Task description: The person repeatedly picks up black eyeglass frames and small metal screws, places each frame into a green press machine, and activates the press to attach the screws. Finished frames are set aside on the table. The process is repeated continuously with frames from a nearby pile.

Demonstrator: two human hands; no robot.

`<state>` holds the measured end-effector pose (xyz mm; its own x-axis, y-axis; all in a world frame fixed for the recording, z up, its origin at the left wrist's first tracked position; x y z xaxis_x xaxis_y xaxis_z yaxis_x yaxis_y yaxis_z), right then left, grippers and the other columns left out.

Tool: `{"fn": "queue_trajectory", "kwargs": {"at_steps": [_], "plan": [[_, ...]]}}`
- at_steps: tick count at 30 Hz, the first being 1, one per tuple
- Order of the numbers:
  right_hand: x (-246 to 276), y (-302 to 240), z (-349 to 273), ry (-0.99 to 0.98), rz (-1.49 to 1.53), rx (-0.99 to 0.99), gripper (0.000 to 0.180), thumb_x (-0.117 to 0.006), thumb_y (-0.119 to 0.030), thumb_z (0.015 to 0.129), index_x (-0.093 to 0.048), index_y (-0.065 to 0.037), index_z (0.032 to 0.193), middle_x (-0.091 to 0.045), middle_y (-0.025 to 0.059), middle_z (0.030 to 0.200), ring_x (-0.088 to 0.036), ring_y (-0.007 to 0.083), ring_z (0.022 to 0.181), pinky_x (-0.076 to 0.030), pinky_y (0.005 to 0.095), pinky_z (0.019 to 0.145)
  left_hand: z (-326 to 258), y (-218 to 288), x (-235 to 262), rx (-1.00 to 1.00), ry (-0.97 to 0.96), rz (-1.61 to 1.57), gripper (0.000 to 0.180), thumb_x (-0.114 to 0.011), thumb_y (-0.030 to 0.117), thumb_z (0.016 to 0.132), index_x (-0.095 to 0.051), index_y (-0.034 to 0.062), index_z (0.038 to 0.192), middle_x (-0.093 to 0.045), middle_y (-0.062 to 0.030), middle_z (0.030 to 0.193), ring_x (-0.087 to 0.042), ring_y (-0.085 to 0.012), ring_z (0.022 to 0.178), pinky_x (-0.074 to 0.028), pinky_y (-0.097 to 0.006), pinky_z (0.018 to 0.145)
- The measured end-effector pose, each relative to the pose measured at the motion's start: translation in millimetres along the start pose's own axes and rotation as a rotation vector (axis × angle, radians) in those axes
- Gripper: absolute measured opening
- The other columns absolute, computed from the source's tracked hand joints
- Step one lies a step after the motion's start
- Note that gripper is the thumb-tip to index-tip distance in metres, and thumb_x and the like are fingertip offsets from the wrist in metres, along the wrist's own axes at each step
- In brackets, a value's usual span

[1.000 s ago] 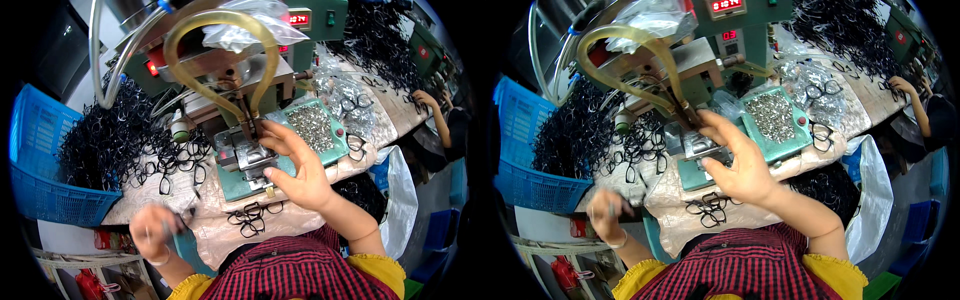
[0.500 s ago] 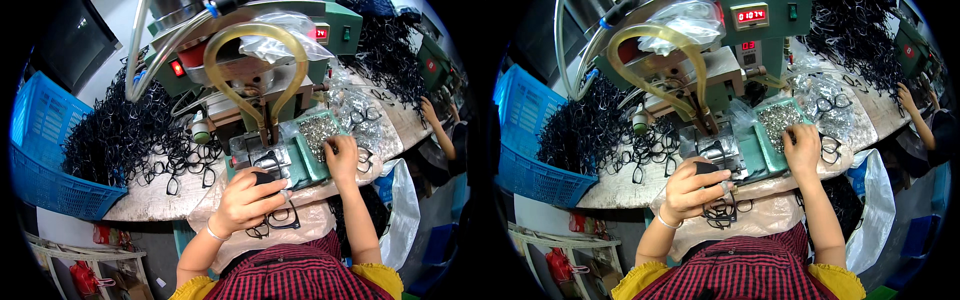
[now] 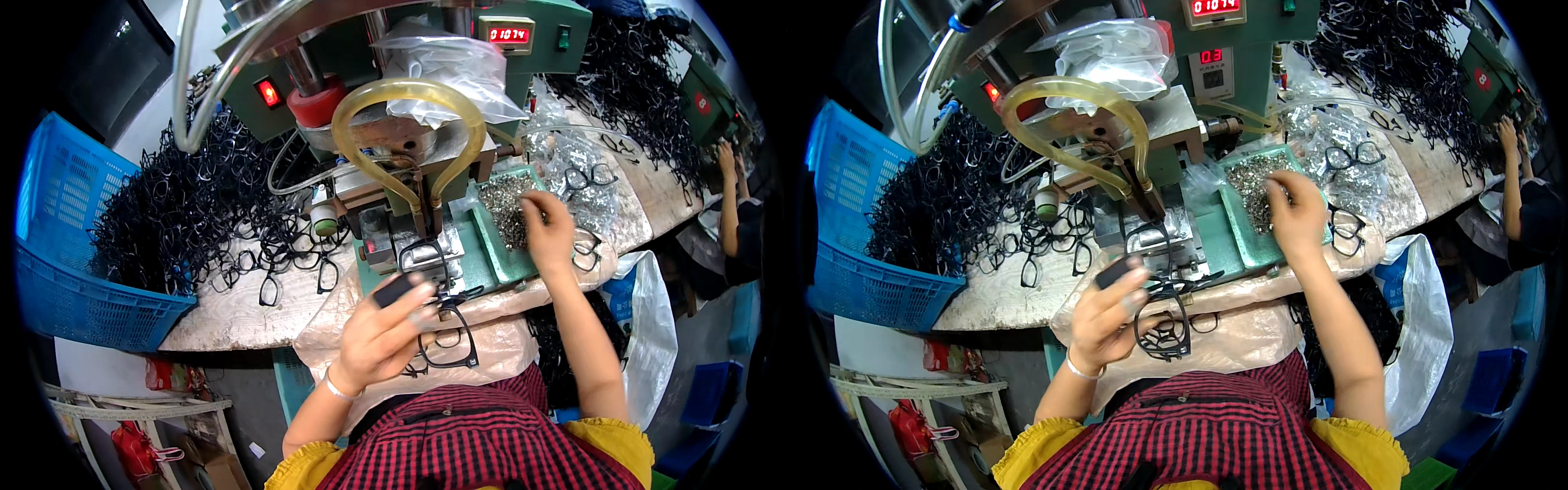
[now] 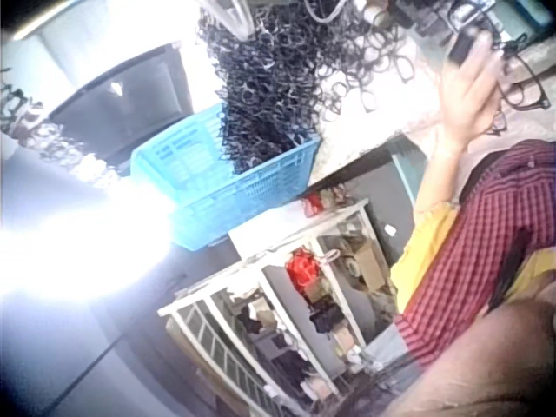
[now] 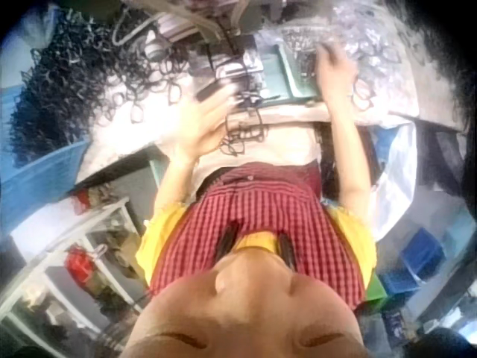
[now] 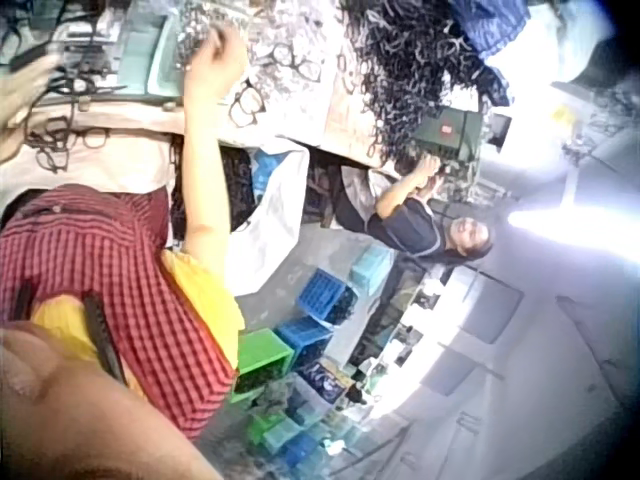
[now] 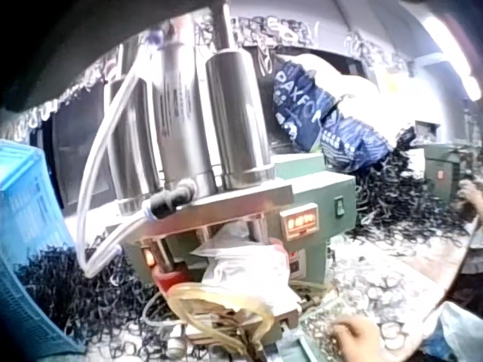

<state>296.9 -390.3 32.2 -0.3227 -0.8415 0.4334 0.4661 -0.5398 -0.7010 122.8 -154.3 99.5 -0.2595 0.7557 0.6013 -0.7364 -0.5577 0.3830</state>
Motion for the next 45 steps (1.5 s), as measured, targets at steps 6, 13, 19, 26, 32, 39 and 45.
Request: {"fn": "queue_trajectory", "kwargs": {"at_steps": [6, 13, 19, 26, 32, 39, 45], "plan": [[0.7, 47.8, -29.3, 0.158, 0.623, -0.472, 0.016, -0.06, -0.007, 0.093, -0.068, -0.001, 0.106, -0.069, 0.0044, 0.097, -0.063, 0.0106, 0.085, -0.05, 0.0233, 0.078, -30.3, -44.1, -6.6, 0.545, 0.064, -0.168, 0.043, -0.079, 0.01, 0.072, -0.063, -0.0034, 0.109, -0.065, -0.0128, 0.096, -0.062, -0.022, 0.089, -0.05, -0.033, 0.079], [-2.2, -4.1, -10.3, 0.168, 0.01, 0.016, 0.014, -0.064, -0.005, 0.086, -0.07, -0.001, 0.098, -0.071, 0.0105, 0.09, -0.067, 0.0186, 0.08, -0.05, 0.0277, 0.075, -17.0, -29.2, -56.4, 0.68, -0.231, -0.717, 0.011, -0.065, 0.006, 0.088, -0.069, -0.003, 0.094, -0.068, -0.0099, 0.088, -0.064, -0.0165, 0.076, -0.051, -0.026, 0.067], [1.7, 16.1, -9.1, 0.075, 0.162, -0.174, 0.014, -0.064, -0.005, 0.087, -0.068, -0.001, 0.1, -0.07, 0.009, 0.089, -0.066, 0.0149, 0.08, -0.05, 0.0266, 0.075, -8.5, 26.3, 56.6, -0.116, -0.198, -1.139, 0.022, -0.062, 0.017, 0.09, -0.069, 0.0008, 0.077, -0.064, -0.0131, 0.078, -0.058, -0.0246, 0.061, -0.045, -0.036, 0.054], [-0.9, 8.9, -28.9, 0.067, 0.148, -0.241, 0.014, -0.066, -0.006, 0.086, -0.07, -0.001, 0.098, -0.07, 0.0099, 0.089, -0.066, 0.0175, 0.08, -0.05, 0.0279, 0.075, -67.0, -56.7, -35.8, 1.083, -0.373, -0.887, 0.032, -0.08, 0.005, 0.072, -0.063, -0.0018, 0.099, -0.065, -0.0062, 0.085, -0.062, -0.0131, 0.085, -0.05, -0.027, 0.076], [22.8, -3.6, -34.7, 0.093, -0.014, -0.016, 0.013, -0.067, -0.002, 0.08, -0.071, -0.003, 0.092, -0.068, 0.0105, 0.087, -0.064, 0.0235, 0.082, -0.048, 0.0315, 0.077, -89.0, -64.5, -35.7, 1.048, -0.285, -0.546, 0.039, -0.08, 0.004, 0.075, -0.059, -0.0006, 0.107, -0.063, -0.0029, 0.089, -0.06, -0.0105, 0.087, -0.049, -0.023, 0.077], [12.0, -0.9, -41.1, 0.044, 0.041, -0.187, 0.012, -0.066, 0.001, 0.079, -0.07, -0.001, 0.091, -0.068, 0.0095, 0.089, -0.064, 0.0214, 0.086, -0.048, 0.0309, 0.083, -94.5, -96.4, -39.6, 1.202, 0.1, -1.37, 0.069, -0.065, -0.001, 0.081, -0.033, 0.0027, 0.142, -0.052, -0.0241, 0.129, -0.059, -0.033, 0.112, -0.053, -0.041, 0.092], [-2.7, -97.2, -12.7, -0.141, 0.343, 0.078, 0.019, -0.069, 0.001, 0.075, -0.071, -0.001, 0.093, -0.069, 0.0096, 0.092, -0.064, 0.0198, 0.087, -0.049, 0.0297, 0.08, -109.9, -104.2, -44.8, 1.082, 0.232, -1.97, 0.084, -0.048, -0.016, 0.071, -0.034, 0.0175, 0.147, -0.03, -0.0295, 0.147, -0.039, -0.0482, 0.131, -0.038, -0.062, 0.105]]}}
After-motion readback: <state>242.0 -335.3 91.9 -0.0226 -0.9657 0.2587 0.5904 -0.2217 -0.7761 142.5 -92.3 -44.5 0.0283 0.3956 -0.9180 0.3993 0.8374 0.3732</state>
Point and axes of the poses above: each hand's wrist, its own z-axis towards the middle knuckle, its own x-axis out of the back of the hand, y = z × x, the point moved 9 cm from there along z, towards the middle knuckle
